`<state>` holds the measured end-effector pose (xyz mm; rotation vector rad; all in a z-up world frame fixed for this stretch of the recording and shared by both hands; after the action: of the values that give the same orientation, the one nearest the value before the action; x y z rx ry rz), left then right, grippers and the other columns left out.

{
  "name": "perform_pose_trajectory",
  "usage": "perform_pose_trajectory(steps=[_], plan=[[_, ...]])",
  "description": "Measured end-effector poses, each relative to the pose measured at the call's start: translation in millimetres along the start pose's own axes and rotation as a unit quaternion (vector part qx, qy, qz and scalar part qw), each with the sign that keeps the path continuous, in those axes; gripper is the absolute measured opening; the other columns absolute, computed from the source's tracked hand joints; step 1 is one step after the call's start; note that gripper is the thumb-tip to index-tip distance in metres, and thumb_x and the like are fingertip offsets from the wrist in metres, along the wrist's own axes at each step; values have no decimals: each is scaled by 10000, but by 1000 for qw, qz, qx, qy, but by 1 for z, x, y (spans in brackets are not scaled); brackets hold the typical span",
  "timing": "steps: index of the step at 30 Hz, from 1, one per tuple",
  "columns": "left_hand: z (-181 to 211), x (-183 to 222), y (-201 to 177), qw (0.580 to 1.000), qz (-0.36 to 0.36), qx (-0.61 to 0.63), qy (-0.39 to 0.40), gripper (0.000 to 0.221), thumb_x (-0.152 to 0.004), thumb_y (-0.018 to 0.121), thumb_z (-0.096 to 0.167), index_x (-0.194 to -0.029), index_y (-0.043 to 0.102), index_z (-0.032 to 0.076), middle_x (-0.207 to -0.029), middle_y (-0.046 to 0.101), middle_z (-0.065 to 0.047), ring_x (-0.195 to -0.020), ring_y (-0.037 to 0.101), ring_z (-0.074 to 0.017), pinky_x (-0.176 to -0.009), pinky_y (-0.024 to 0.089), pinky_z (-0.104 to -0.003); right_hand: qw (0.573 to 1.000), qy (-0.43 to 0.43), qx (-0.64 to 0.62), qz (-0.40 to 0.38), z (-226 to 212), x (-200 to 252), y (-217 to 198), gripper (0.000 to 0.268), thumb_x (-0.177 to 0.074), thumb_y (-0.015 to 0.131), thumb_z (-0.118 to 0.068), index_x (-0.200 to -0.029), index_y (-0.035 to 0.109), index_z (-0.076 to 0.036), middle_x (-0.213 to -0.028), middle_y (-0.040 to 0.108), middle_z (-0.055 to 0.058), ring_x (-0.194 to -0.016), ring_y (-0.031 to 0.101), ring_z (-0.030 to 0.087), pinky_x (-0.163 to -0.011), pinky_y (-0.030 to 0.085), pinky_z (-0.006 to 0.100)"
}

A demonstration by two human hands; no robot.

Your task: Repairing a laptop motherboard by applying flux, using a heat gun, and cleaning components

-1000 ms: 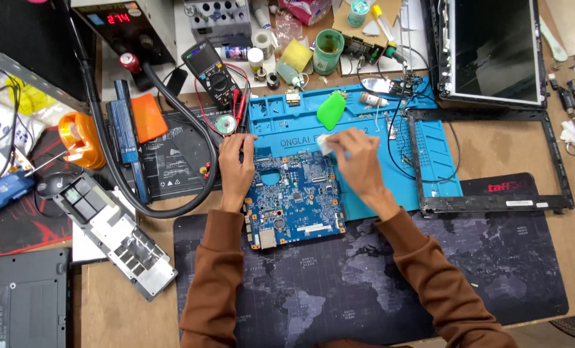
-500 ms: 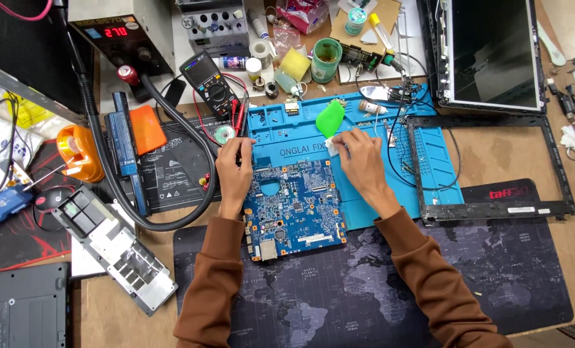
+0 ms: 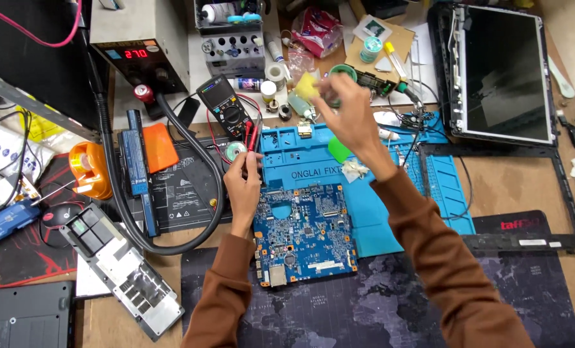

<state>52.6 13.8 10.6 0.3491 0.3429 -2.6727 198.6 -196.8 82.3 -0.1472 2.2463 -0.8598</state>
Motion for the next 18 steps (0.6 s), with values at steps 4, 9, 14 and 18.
perform_pose_trajectory(steps=[4, 9, 14, 18], plan=[[4, -2, -1, 999, -11, -37, 14, 329, -1084, 456, 234, -906, 686, 80, -737, 606, -9, -535, 448, -93, -517, 326, -278, 997, 43, -59, -17, -41, -61, 29, 172, -967, 755, -134, -1096, 691, -41, -979, 725, 123, -824, 711, 182, -691, 635, 231], [0, -1, -2, 998, 7, -64, 13, 335, -1082, 453, 227, -867, 662, 76, -724, 621, -28, -602, 538, -129, -580, 404, -303, 993, 100, 25, 59, -43, -93, 74, 260, -944, 688, -420, -896, 663, -166, -853, 685, -41, -740, 621, 102, -941, 404, 507], [-1, -2, -2, 997, 5, -71, 6, 336, -1079, 450, 233, -867, 660, 76, -758, 639, -38, -684, 593, -152, -627, 437, -316, 987, 26, 99, 121, -56, -99, 79, 195, -932, 705, -246, -848, 561, -144, -827, 543, -23, -700, 487, 155, -762, 359, 369], [-4, -1, 0, 998, 7, -62, 10, 338, -1079, 452, 230, -862, 659, 74, -745, 626, -35, -661, 575, -148, -618, 435, -314, 973, -57, 137, 177, -67, -100, 59, 118, -956, 667, -163, -898, 579, -109, -869, 547, 3, -752, 499, 143, -723, 391, 314]])
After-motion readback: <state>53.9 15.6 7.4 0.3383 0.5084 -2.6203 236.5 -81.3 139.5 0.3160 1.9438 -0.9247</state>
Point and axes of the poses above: each hand's wrist, its own x-axis away from the middle knuckle, its own y-axis out of the palm, z = x × y, the point moved 3 cm from there along -x, towards the middle knuckle
